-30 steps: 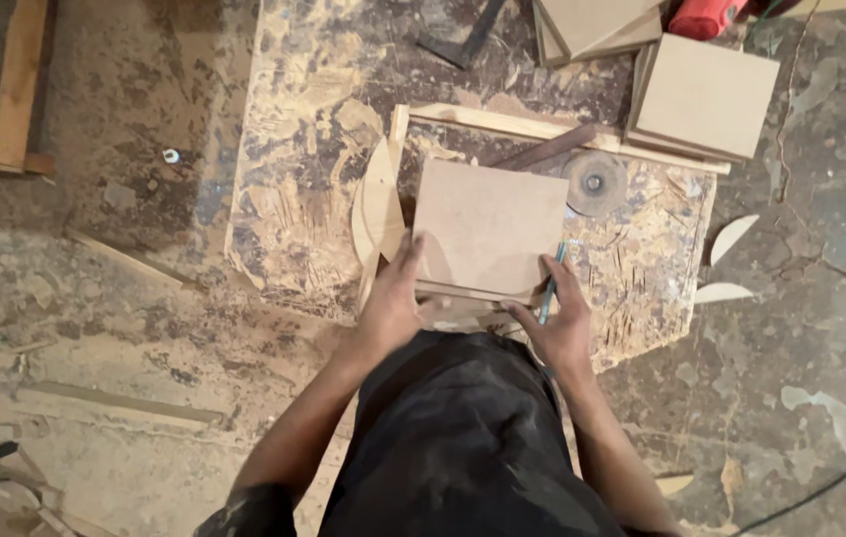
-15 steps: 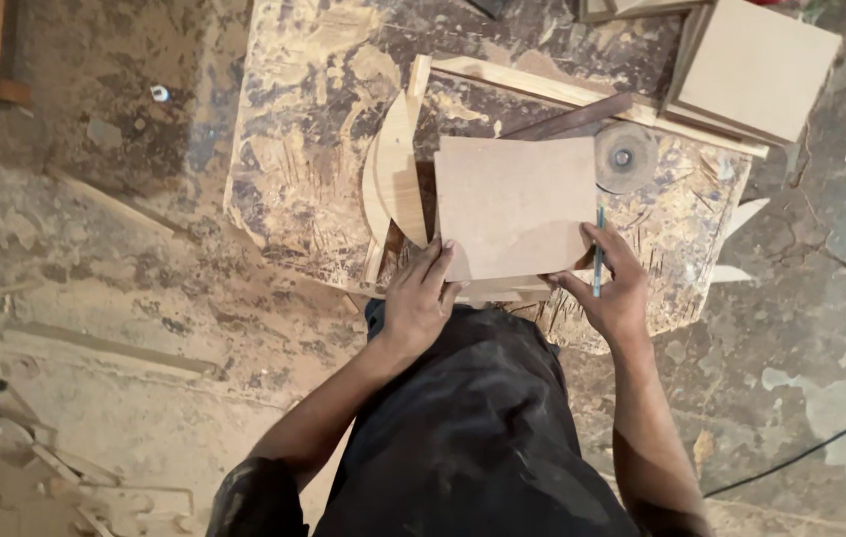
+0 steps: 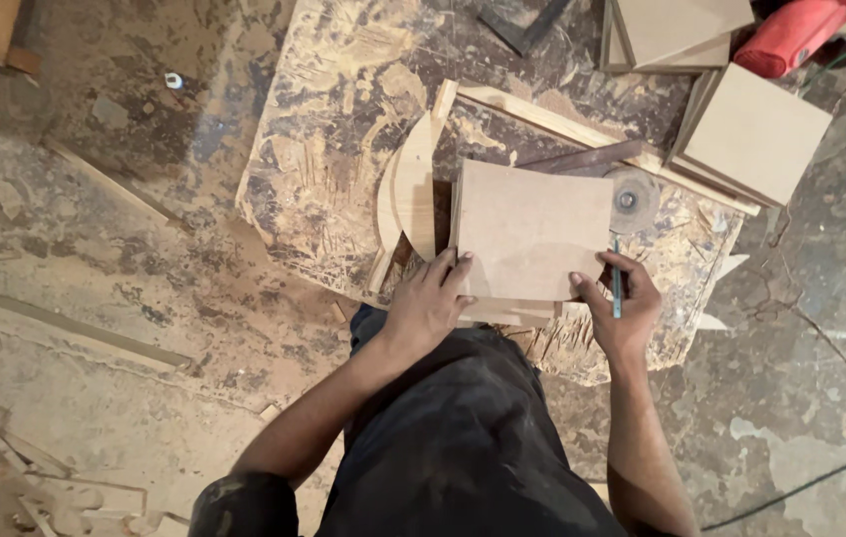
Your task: The person uses an angle grinder to smooth the edges of a square wooden piece, then sets the tool down. They pick up a pencil and trace curved outlines on several stacked wooden squares, preparing them for cutting.
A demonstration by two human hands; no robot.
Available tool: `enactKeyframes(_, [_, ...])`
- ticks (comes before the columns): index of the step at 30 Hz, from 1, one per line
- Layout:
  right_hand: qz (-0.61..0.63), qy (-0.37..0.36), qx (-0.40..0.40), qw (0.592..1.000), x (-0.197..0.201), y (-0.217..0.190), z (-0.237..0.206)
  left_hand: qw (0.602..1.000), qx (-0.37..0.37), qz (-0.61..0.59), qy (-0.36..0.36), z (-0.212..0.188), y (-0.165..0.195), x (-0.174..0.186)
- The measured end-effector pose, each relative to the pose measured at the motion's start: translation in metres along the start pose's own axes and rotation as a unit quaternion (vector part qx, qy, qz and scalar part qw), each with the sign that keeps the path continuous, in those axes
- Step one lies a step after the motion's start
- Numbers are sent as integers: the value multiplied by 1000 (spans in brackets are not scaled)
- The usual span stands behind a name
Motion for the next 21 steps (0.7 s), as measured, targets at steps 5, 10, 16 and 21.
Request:
enactKeyframes(5, [-53,7,120,991,6,-19,36,985,62,-112,-119,31,-23,19])
enactKeyframes(10, [-131,-47,89,986,-1,-33,109,970,120,-207,-35,86,-49,47])
enactKeyframes(16, [-200,-145,46,968,-4,-51,131,982,77,-153,-84,131,-55,52])
enactKeyframes(21, [-174,-165,47,970,-5,-49,129,976,57,-155,-142,138,-54,49])
Point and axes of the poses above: each hand's wrist, its own z-axis towards the middle knuckle, its own x-axis out of the back of the hand, y = z × x, the point moved 8 cm from there along z, towards the middle knuckle, and after that the axes turned 5 degrees about -y, right-handed, at the moved point
